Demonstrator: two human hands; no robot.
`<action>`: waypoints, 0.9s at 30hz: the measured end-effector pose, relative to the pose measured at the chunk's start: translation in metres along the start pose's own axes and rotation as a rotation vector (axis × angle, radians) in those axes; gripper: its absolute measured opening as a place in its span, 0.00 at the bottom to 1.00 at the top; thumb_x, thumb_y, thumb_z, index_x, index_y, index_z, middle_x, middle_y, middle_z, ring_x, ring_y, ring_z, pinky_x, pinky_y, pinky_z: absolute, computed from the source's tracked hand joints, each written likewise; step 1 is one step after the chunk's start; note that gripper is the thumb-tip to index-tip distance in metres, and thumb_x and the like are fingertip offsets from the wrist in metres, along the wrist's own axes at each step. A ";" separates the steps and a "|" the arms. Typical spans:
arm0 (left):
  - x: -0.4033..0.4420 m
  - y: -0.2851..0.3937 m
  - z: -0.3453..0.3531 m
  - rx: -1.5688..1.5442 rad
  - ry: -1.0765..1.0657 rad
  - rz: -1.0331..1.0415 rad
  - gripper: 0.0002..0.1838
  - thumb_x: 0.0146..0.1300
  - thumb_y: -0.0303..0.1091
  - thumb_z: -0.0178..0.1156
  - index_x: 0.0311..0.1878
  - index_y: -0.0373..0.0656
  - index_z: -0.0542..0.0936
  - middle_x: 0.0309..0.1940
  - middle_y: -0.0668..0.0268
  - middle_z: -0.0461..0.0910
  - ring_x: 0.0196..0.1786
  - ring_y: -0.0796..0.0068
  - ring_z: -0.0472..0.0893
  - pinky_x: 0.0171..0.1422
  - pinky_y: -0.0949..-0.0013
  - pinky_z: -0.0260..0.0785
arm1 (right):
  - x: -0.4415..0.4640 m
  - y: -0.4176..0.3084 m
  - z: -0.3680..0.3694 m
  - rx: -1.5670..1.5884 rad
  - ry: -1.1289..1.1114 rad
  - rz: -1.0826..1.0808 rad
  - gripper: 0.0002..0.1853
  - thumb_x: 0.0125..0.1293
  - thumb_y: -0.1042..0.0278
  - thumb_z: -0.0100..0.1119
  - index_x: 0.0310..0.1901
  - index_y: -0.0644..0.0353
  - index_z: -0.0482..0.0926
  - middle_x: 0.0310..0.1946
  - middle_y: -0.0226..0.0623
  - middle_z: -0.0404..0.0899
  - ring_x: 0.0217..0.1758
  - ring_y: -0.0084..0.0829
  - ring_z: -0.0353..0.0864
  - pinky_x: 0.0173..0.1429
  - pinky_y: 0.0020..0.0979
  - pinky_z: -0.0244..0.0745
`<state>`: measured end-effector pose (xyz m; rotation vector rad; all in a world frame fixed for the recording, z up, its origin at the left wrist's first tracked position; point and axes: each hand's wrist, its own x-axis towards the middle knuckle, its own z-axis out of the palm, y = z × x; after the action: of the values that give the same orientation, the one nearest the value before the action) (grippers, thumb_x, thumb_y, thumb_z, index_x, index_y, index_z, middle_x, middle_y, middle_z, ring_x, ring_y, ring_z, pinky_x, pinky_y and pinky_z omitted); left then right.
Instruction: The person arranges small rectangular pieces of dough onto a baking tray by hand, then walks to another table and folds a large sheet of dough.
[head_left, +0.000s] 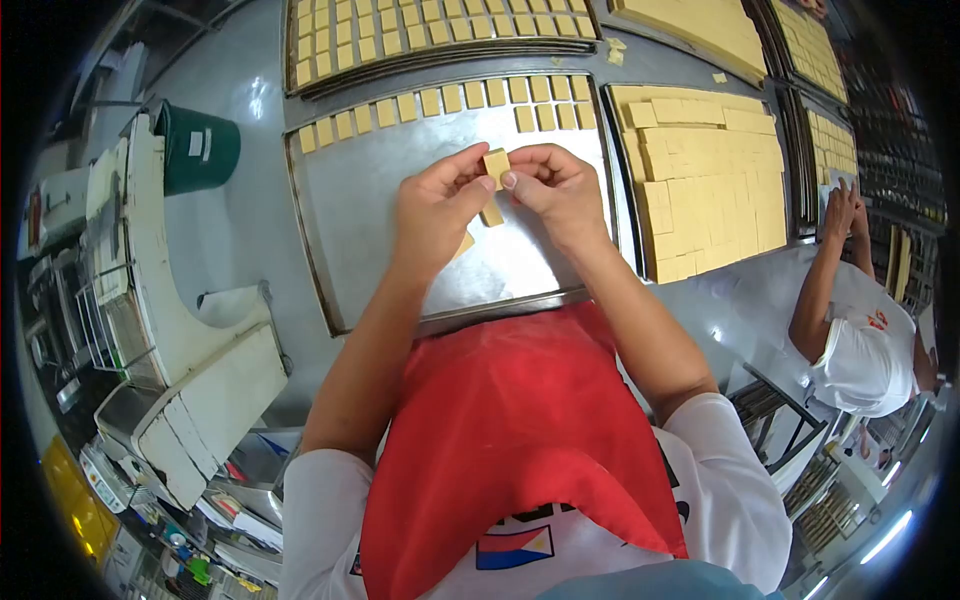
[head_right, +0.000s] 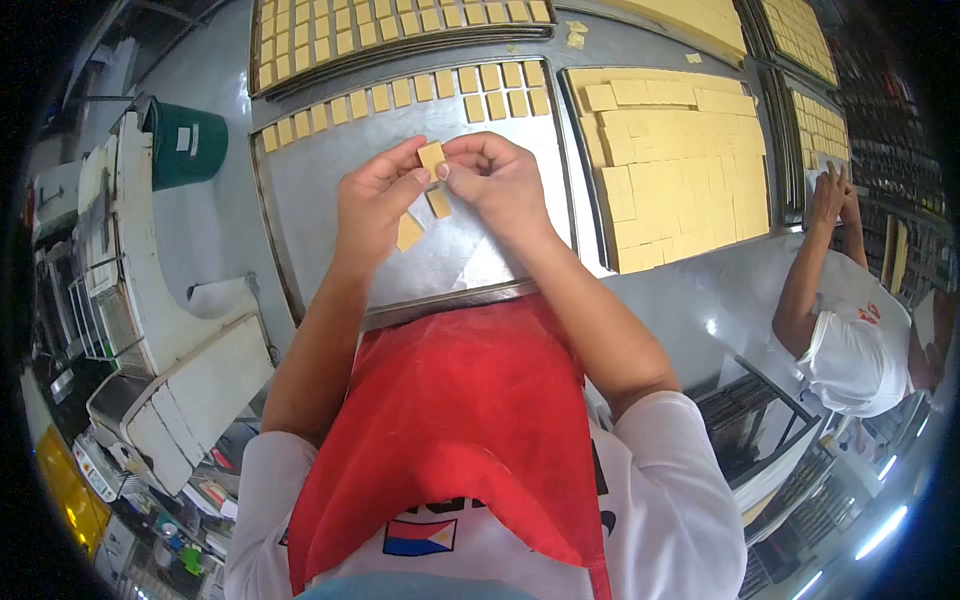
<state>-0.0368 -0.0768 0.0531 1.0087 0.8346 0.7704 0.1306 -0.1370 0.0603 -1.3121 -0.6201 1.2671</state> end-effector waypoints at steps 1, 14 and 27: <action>0.001 0.002 0.000 -0.002 0.002 0.000 0.24 0.68 0.21 0.66 0.67 0.27 0.79 0.49 0.62 0.87 0.48 0.81 0.83 0.55 0.74 0.77 | 0.000 0.000 0.001 -0.002 -0.001 0.001 0.14 0.66 0.78 0.73 0.51 0.68 0.84 0.42 0.37 0.89 0.43 0.21 0.86 0.49 0.23 0.82; 0.043 0.001 -0.013 0.476 -0.026 -0.016 0.23 0.66 0.25 0.66 0.65 0.34 0.83 0.46 0.63 0.86 0.48 0.76 0.83 0.55 0.72 0.75 | 0.031 0.024 -0.011 -0.360 0.089 -0.131 0.12 0.65 0.75 0.72 0.49 0.65 0.86 0.37 0.34 0.89 0.38 0.21 0.85 0.41 0.26 0.80; 0.057 -0.027 -0.010 1.122 0.116 0.487 0.17 0.61 0.26 0.71 0.55 0.44 0.88 0.42 0.59 0.83 0.43 0.55 0.84 0.48 0.59 0.78 | 0.058 0.042 -0.023 -1.294 0.255 -0.811 0.07 0.60 0.64 0.74 0.41 0.45 0.92 0.28 0.29 0.82 0.36 0.39 0.82 0.44 0.41 0.74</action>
<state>-0.0150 -0.0332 0.0123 2.2387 1.1646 0.7527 0.1542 -0.1005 -0.0011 -1.8461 -1.7002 -0.1099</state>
